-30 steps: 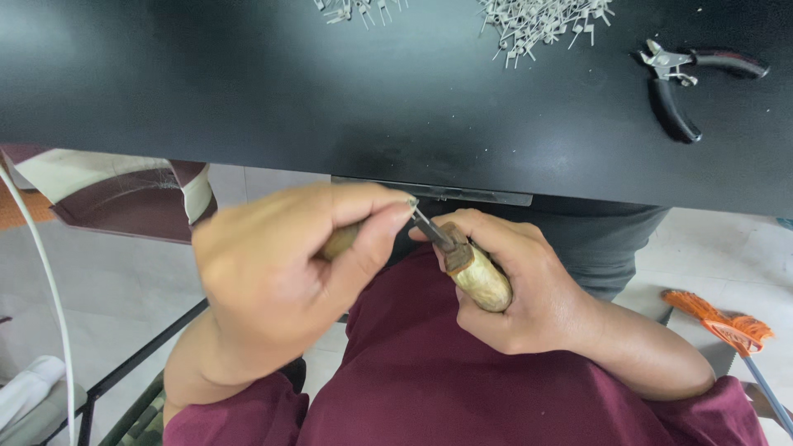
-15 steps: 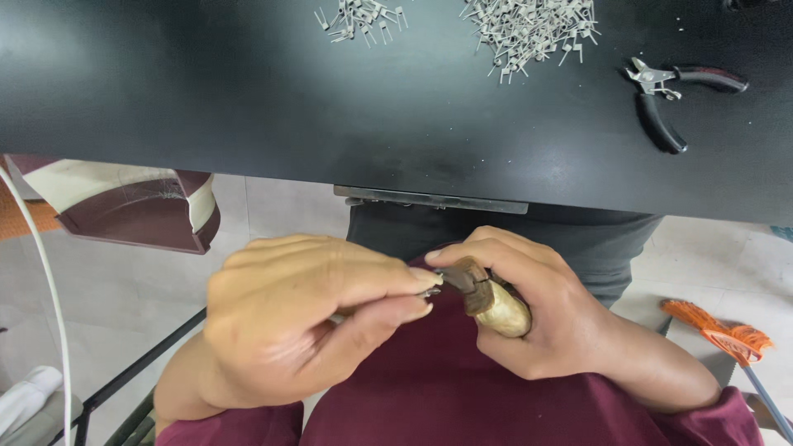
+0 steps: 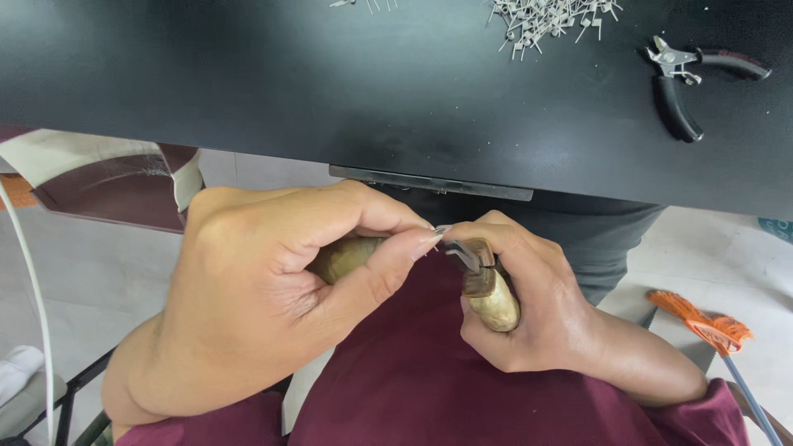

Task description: The person repeatedly picks up small electronic components from a pile on a black table, uses pliers to trim their leads, and places the trimmed pieces into a separate pile. The process is repeated continuously throughout the clip.

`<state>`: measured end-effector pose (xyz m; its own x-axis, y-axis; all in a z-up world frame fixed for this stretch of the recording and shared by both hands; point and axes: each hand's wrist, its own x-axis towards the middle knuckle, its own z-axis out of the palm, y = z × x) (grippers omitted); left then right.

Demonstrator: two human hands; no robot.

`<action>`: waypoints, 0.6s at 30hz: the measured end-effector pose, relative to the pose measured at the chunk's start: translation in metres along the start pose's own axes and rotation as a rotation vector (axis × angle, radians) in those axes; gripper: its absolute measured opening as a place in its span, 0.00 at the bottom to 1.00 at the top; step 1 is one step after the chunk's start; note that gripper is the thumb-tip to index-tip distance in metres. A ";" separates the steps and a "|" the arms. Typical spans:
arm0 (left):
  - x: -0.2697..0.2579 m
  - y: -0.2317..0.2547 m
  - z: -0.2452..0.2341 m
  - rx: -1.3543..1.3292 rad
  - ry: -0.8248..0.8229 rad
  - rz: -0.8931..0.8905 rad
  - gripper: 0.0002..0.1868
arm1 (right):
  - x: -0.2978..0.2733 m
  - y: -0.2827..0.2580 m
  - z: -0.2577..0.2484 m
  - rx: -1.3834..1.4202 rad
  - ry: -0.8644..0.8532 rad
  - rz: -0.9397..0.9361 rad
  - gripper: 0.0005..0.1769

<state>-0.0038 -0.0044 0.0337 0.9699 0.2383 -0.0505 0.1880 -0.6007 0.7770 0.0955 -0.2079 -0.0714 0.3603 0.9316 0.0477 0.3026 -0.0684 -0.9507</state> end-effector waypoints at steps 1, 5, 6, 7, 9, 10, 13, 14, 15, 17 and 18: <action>0.000 0.000 0.000 0.002 -0.004 0.001 0.07 | 0.001 -0.001 0.000 0.002 0.004 -0.010 0.25; -0.001 0.000 0.002 -0.005 0.003 0.014 0.06 | 0.001 0.000 0.004 -0.006 0.014 -0.028 0.28; -0.001 0.000 0.003 -0.001 0.000 0.015 0.07 | 0.001 0.000 0.005 -0.017 0.021 -0.016 0.28; -0.001 -0.001 0.003 0.003 -0.004 0.018 0.07 | 0.001 0.001 0.007 -0.029 0.028 -0.005 0.28; 0.001 0.000 0.004 -0.015 0.005 0.015 0.07 | -0.003 0.001 0.014 -0.024 0.045 0.021 0.27; 0.002 0.001 0.005 -0.033 0.013 0.012 0.07 | -0.005 0.001 0.017 -0.019 0.061 0.047 0.26; 0.002 0.000 0.006 -0.039 0.021 0.010 0.07 | 0.001 -0.004 0.016 0.044 0.064 0.035 0.24; 0.003 0.000 0.006 -0.039 0.021 0.010 0.07 | 0.003 -0.007 0.014 0.043 0.063 0.036 0.24; 0.003 0.000 0.005 -0.036 0.034 0.012 0.07 | 0.005 -0.009 0.012 0.036 0.033 0.039 0.23; 0.006 0.001 0.002 -0.034 0.047 0.013 0.07 | 0.005 -0.009 0.009 0.027 0.002 0.043 0.23; 0.008 0.001 -0.002 -0.014 0.023 0.016 0.07 | 0.003 -0.008 0.006 0.005 -0.010 0.037 0.26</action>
<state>0.0034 -0.0018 0.0353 0.9688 0.2466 -0.0239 0.1706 -0.5939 0.7862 0.0888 -0.2018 -0.0660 0.3622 0.9321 0.0089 0.2850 -0.1017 -0.9531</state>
